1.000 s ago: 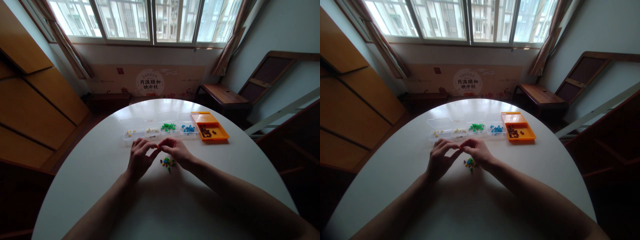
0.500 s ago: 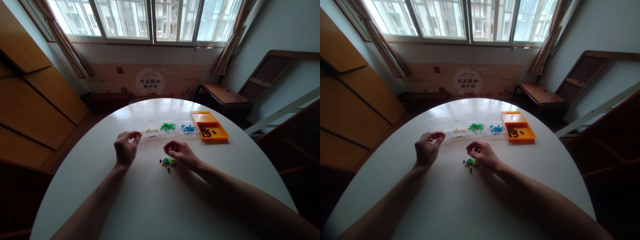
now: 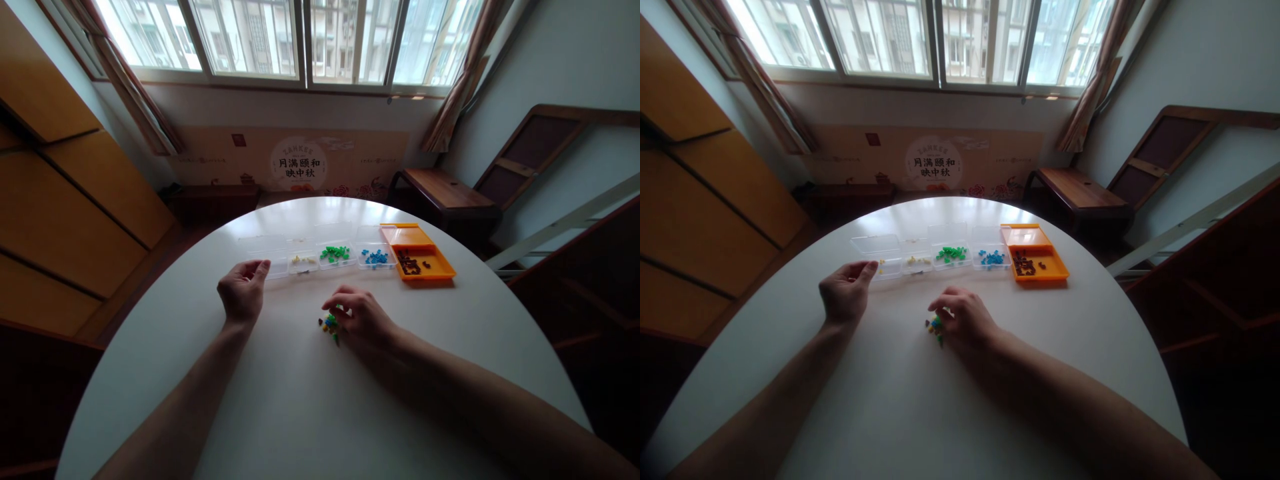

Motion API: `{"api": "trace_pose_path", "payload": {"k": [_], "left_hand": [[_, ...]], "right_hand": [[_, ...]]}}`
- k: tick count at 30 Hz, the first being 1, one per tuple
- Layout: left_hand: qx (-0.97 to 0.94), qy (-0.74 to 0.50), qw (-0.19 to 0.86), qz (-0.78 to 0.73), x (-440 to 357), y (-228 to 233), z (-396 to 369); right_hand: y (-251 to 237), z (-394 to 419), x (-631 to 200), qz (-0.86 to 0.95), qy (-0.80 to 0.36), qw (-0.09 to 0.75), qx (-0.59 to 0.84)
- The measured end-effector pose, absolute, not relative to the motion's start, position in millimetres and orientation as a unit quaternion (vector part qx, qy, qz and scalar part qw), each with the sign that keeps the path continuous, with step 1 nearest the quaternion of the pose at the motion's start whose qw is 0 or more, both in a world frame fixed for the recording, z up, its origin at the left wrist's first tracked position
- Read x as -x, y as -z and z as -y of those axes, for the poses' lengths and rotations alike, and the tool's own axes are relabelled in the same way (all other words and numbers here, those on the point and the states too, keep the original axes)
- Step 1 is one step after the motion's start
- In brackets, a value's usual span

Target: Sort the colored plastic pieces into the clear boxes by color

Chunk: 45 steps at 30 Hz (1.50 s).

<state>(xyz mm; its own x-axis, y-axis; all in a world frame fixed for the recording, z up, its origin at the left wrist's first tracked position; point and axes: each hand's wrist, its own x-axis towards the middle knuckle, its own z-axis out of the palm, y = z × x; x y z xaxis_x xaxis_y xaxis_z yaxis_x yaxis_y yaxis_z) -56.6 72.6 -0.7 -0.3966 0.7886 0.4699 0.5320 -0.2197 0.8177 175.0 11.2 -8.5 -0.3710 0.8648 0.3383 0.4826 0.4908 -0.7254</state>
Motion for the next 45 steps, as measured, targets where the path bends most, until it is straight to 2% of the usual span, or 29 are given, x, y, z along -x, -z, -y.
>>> {"api": "trace_pose_path", "payload": {"k": [13, 18, 21, 25, 29, 37, 45], "left_hand": [[-0.689, -0.524, 0.036, -0.5, 39, -3, -51], [-0.728, -0.501, 0.012, -0.467, 34, -5, -46], [-0.759, -0.492, -0.002, -0.426, 31, -8, -41], [-0.813, -0.463, -0.019, -0.353, 27, -10, -35], [-0.86, -0.417, -0.024, -0.294, 23, -9, -29], [-0.869, -0.403, -0.028, -0.286, 19, -6, -29], [-0.854, -0.422, -0.011, -0.303, 21, -7, -36]], "right_hand": [[0, 2, -172, 0.884, -0.122, 0.25, 0.376], [-1, 2, -167, 0.883, -0.129, 0.221, 0.394], [-2, -1, -166, 0.847, -0.209, 0.28, 0.4], [-3, -8, -168, 0.707, -0.407, 0.402, 0.415], [-4, -14, -168, 0.594, -0.538, 0.462, 0.381], [0, -15, -166, 0.544, -0.546, 0.508, 0.385], [3, -15, -171, 0.601, -0.489, 0.48, 0.412]]}}
